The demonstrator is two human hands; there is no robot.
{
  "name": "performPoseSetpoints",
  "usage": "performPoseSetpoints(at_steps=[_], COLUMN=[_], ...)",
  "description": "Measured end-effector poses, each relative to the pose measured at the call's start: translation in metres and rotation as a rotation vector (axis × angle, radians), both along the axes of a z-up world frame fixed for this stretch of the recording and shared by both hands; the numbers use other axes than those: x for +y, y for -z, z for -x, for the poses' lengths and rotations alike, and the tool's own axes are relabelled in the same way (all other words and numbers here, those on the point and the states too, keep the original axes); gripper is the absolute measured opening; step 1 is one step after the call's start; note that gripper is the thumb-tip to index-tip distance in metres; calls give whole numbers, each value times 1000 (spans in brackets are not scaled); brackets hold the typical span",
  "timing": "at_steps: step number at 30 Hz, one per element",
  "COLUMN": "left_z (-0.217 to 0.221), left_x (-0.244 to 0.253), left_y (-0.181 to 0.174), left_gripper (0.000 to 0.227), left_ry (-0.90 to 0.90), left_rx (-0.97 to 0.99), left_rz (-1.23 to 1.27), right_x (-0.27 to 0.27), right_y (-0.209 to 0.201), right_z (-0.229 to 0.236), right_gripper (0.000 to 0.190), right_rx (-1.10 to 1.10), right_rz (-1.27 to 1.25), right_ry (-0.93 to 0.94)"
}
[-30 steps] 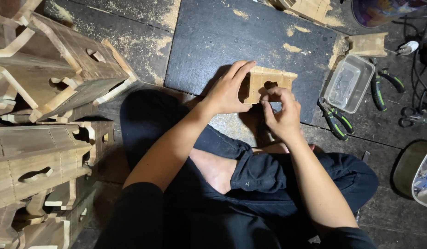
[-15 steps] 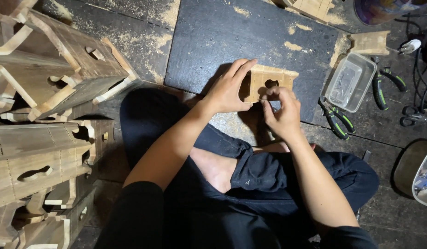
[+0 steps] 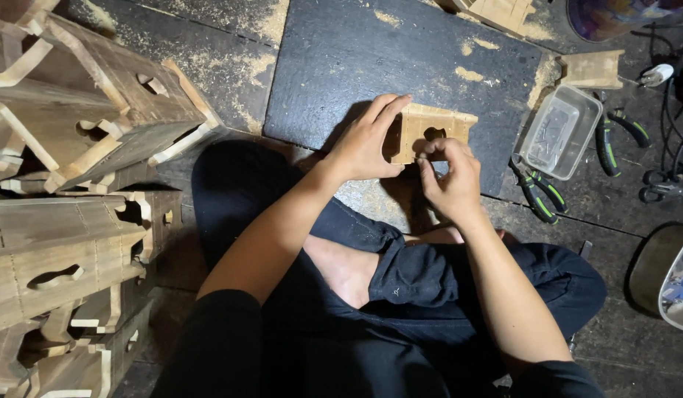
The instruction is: Assembling small wooden boxes or birdhouses by nailing front panels to the main structure using a hammer.
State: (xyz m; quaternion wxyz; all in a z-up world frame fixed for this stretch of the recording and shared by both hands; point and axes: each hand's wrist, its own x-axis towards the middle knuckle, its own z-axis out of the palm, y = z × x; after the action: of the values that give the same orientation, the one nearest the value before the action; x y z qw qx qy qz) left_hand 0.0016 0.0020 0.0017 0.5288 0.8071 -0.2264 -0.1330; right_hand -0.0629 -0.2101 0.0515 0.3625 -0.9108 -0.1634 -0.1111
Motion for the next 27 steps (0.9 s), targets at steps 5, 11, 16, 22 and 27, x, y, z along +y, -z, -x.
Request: performPoseSetpoints(at_steps=[5, 11, 16, 22, 27], left_z=[1, 2, 2, 2, 3], left_x=[0, -2, -2, -1, -5], left_y=[1, 3, 0, -2, 4], left_gripper=[115, 115, 115, 112, 113], left_ry=[-4, -3, -2, -9, -26], left_rx=[3, -12, -9, -21, -110], left_rz=[-7, -4, 10, -7, -115], right_x=[-2, -3, 6, 18, 22], right_y=[2, 3, -4, -14, -18], right_z=[-1, 0, -4, -8, -9], right_gripper=[23, 20, 21, 22, 19], right_rx=[12, 8, -10, -67, -182], right_rz=[-1, -7, 24, 87, 194], right_ry=[-4, -27, -20, -62, -106])
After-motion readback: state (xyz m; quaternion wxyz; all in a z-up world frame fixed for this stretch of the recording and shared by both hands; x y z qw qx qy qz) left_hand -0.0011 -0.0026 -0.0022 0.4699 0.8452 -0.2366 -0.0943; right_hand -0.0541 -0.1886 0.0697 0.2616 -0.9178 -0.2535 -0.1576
